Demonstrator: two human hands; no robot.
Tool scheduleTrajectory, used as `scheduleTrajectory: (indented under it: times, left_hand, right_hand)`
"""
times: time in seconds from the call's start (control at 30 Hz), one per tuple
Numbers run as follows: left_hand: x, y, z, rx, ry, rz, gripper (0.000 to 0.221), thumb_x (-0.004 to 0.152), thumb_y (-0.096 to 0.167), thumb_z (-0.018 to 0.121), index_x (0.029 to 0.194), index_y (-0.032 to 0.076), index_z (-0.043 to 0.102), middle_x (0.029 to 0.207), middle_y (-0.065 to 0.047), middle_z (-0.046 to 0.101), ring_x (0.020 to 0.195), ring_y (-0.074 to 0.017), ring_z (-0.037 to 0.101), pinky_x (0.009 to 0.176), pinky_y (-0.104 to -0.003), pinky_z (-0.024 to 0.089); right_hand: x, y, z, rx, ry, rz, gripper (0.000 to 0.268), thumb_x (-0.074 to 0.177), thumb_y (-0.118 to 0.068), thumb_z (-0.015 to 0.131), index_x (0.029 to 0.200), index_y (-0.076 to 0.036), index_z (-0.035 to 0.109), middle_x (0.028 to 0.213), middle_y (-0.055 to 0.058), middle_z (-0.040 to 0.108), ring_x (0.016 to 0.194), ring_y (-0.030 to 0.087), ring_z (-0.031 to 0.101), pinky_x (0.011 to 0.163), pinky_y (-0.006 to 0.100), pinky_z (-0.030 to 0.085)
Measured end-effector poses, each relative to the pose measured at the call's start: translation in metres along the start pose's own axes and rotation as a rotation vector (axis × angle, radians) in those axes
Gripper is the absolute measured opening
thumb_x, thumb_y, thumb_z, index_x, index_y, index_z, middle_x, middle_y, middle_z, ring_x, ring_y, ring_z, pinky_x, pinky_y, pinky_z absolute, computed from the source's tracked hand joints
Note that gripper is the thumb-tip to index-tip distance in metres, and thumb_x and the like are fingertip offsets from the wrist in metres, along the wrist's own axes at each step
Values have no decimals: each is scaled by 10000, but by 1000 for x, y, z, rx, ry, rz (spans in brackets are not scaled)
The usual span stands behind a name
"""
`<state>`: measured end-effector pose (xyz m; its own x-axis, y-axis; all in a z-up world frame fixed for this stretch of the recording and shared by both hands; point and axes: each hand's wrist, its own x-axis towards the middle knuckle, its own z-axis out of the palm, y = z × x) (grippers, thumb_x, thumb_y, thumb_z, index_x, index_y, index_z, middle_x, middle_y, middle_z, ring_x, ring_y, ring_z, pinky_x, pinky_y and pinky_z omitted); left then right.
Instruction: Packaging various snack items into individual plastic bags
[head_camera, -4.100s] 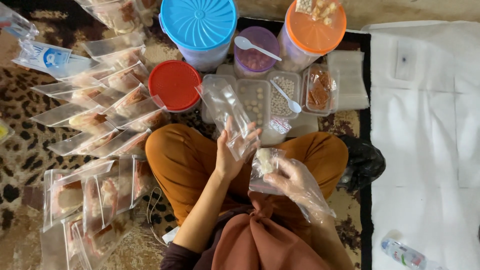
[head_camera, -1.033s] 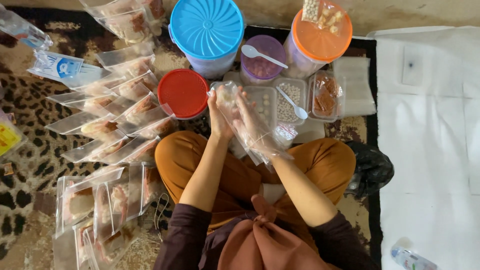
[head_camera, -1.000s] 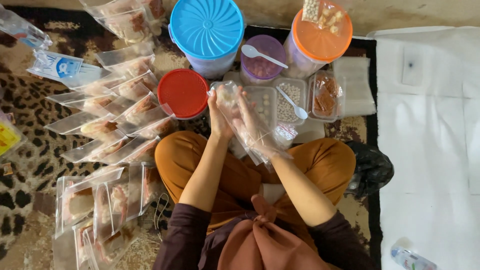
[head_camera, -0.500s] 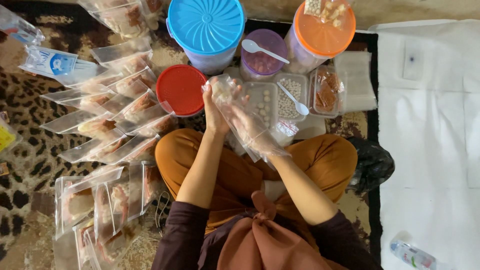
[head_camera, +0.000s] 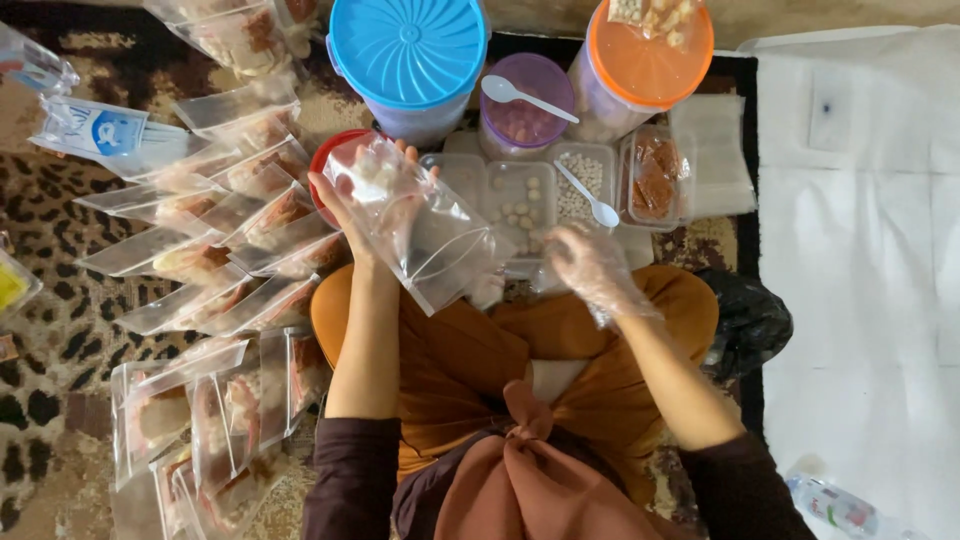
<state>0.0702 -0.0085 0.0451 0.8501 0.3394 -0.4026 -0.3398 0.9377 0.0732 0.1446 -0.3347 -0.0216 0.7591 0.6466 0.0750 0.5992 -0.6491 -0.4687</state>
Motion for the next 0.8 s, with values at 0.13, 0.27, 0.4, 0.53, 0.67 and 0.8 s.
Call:
scheduleTrajectory:
  times: [0.13, 0.27, 0.4, 0.53, 0.67, 0.8]
  left_hand:
    - [-8, -6, 6, -77, -36, -39, 975, 748, 710, 657, 1501, 136, 426, 1400, -236, 549, 1255, -414, 575, 1120, -658, 408]
    - [-6, -4, 6, -65, -19, -33, 1059, 723, 721, 668, 1555, 143, 358, 1487, -225, 483, 1327, -410, 522, 1151, -659, 354]
    - [-1, -5, 5, -63, -12, -55, 1084, 711, 749, 666, 1543, 120, 370, 1479, -215, 501, 1321, -393, 536, 1156, -638, 365]
    - [11, -1, -4, -86, -16, -100, 1094, 725, 788, 601, 1562, 129, 353, 1551, -185, 440, 1383, -386, 482, 1186, -631, 314]
    - [15, 0, -8, -109, -5, -67, 1062, 759, 776, 602, 1578, 160, 323, 1580, -203, 386, 1421, -409, 421, 1193, -662, 247]
    - [21, -3, -11, -79, 3, -63, 1098, 758, 831, 549, 1610, 201, 260, 1628, -199, 315, 1478, -403, 346, 1205, -684, 194]
  right_hand:
    - [7, 58, 135, -554, -276, -144, 386, 764, -377, 784, 1106, -271, 640, 1107, -15, 641, 1050, 225, 663, 884, 380, 577]
    - [-2, 75, 149, -495, -54, -344, 49, 906, -248, 650, 898, -208, 623, 911, 46, 573, 811, 285, 630, 691, 450, 514]
    - [6, 20, 52, -201, -232, -269, 70, 917, -240, 589, 919, -209, 652, 881, 46, 665, 827, 310, 707, 713, 448, 577]
    - [-6, 7, -6, -70, -5, -190, 61, 870, -239, 688, 923, -216, 669, 876, 20, 680, 848, 279, 708, 738, 422, 560]
    - [19, -26, -60, -149, 284, -238, 114, 895, -327, 736, 896, -260, 644, 818, -25, 650, 769, 222, 673, 703, 370, 547]
    - [92, -60, -60, -187, 460, -413, 151, 941, -315, 754, 924, -218, 640, 879, -22, 633, 808, 188, 652, 727, 335, 522]
